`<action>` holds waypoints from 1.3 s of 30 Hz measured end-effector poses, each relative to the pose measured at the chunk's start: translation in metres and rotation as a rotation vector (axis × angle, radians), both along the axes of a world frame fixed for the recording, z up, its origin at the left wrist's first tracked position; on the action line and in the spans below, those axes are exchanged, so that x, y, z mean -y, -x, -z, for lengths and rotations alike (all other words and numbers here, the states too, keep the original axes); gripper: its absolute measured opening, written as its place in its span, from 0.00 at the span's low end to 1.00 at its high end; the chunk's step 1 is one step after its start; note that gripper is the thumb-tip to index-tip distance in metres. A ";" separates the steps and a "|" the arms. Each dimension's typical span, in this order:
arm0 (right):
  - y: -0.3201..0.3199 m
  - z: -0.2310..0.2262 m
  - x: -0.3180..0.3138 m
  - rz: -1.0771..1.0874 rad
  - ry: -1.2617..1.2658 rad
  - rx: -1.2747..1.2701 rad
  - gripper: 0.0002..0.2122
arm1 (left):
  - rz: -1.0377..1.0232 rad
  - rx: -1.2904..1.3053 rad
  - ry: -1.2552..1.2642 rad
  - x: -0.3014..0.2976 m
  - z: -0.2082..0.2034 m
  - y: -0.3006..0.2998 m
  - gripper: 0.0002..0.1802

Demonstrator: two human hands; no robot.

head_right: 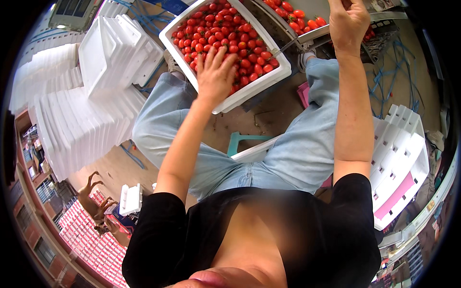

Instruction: The person sorts cherry tomatoes by hand from a large bin into smaller white foam containers, placing a pink foam insert on top and stacking the boxes.

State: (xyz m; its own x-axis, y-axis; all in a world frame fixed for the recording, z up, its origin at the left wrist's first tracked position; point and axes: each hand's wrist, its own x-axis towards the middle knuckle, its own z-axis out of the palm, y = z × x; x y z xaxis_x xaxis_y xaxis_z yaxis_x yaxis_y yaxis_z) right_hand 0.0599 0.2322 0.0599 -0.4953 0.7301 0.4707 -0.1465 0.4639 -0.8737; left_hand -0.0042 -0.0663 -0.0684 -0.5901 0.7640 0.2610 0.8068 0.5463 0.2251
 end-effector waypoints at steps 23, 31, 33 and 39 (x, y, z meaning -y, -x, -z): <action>0.009 0.025 0.070 -0.729 -0.339 0.263 0.16 | -0.431 1.007 -0.973 0.016 -0.034 0.063 0.07; -0.021 0.015 0.075 -1.167 -0.411 0.545 0.15 | -0.179 1.754 -1.316 -0.041 -0.056 -0.069 0.09; -0.028 0.017 0.057 -1.159 -0.305 0.493 0.12 | -0.140 1.657 -1.232 -0.037 -0.055 -0.070 0.08; -0.093 0.001 -0.073 -0.731 0.138 0.932 0.09 | -0.054 0.323 -0.320 0.027 -0.015 0.003 0.25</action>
